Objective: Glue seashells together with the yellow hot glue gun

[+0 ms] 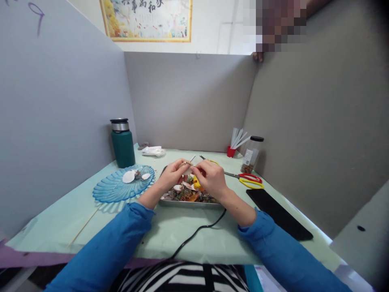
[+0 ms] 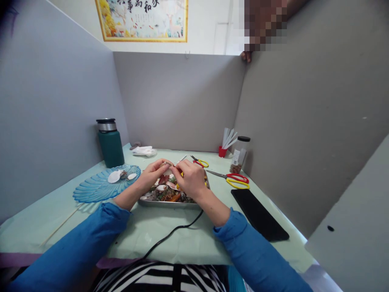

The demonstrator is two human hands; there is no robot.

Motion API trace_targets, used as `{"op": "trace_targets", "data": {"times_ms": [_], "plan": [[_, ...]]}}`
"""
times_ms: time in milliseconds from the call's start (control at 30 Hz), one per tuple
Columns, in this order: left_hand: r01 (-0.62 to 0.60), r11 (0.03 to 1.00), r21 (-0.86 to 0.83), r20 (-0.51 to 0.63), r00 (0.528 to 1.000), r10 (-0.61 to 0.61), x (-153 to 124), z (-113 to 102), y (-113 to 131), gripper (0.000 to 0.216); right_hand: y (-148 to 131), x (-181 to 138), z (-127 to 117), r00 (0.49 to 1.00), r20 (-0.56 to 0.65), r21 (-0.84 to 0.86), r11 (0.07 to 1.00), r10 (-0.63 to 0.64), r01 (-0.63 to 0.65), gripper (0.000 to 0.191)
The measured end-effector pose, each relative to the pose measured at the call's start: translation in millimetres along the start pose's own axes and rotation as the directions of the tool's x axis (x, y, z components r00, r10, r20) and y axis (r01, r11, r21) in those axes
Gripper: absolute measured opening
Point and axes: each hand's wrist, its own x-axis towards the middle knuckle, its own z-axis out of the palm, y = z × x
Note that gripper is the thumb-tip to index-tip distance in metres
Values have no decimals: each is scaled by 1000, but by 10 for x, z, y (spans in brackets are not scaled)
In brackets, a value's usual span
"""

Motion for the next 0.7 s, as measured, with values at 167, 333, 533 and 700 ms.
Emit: {"op": "trace_targets", "data": {"times_ms": [167,333,533,700], "plan": [[4,999,32,20,1000,-5,-3,1,-6,27,7,-12,18,1000,0,-10,1000,2,-2,31],[9,999,31,17,1000,-9,-3,4,-8,27,0,-19,21,999,20,-26,999,-27,27,30],[9,1000,19,29,1000,-9,-10,33,15,25,-16,-17,14,998,54,-59,998,-33,36,29],[15,1000,0,21,1000,-15,-27,59,50,24,-29,-11,5,997,59,-76,996,-48,53,29]]}}
